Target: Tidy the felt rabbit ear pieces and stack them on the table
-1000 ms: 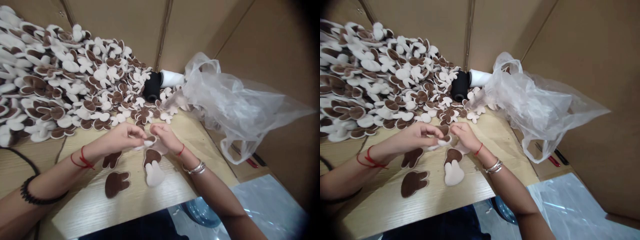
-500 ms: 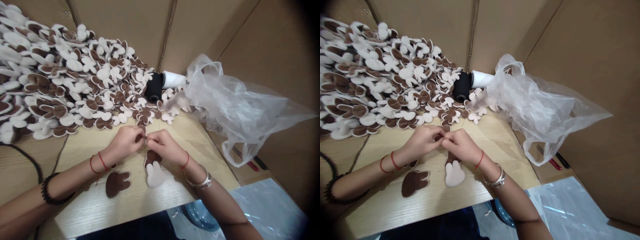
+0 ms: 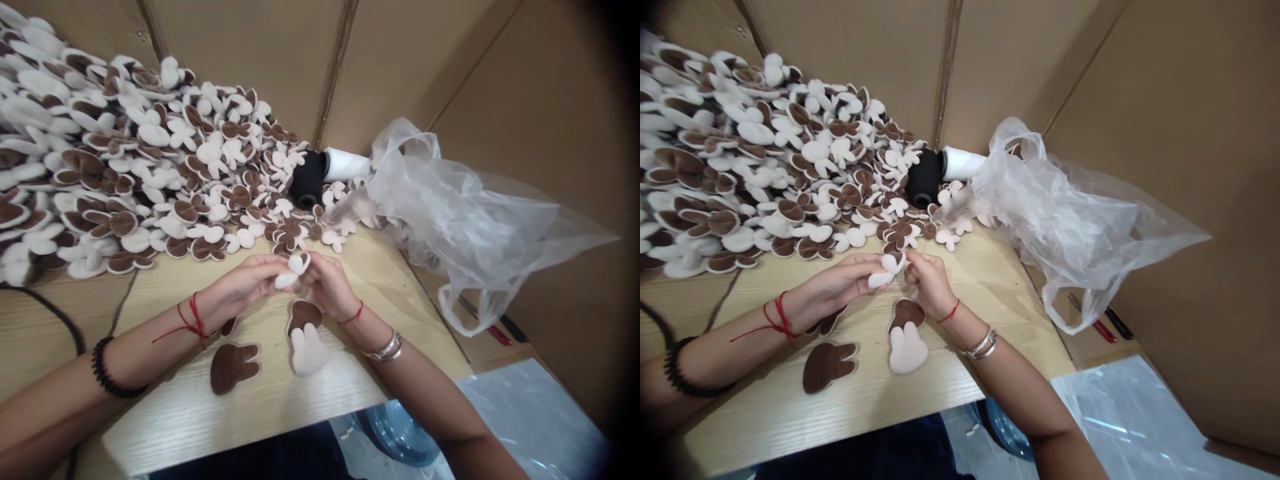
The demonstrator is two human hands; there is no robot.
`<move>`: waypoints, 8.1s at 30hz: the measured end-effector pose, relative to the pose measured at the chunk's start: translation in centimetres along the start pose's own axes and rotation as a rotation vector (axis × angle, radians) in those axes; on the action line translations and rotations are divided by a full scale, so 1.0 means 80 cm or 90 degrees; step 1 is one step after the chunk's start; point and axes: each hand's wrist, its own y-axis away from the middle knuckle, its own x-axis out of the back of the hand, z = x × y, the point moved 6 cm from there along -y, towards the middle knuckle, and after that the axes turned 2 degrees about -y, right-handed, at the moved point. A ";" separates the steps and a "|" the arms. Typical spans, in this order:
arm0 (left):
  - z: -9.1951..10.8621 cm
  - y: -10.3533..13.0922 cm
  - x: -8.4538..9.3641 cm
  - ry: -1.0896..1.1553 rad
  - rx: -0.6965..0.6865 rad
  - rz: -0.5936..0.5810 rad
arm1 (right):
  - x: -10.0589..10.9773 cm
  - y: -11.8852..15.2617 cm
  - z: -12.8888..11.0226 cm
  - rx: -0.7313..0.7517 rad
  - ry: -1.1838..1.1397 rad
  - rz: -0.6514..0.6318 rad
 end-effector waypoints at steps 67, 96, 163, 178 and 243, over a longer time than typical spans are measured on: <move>0.048 0.008 0.011 -0.315 -0.159 0.036 | -0.001 0.001 -0.032 0.037 0.102 -0.107; 0.007 0.005 0.006 0.052 0.026 0.001 | -0.001 0.002 -0.032 0.018 0.051 -0.191; 0.036 0.022 -0.005 -0.673 -0.517 0.103 | -0.013 0.006 0.013 -0.168 -0.015 -0.139; 0.041 0.001 0.013 -0.947 -0.369 0.025 | 0.034 -0.025 -0.009 -0.020 0.178 -0.056; 0.006 -0.011 0.044 -0.339 -0.275 0.244 | 0.005 -0.005 0.008 0.050 0.168 0.013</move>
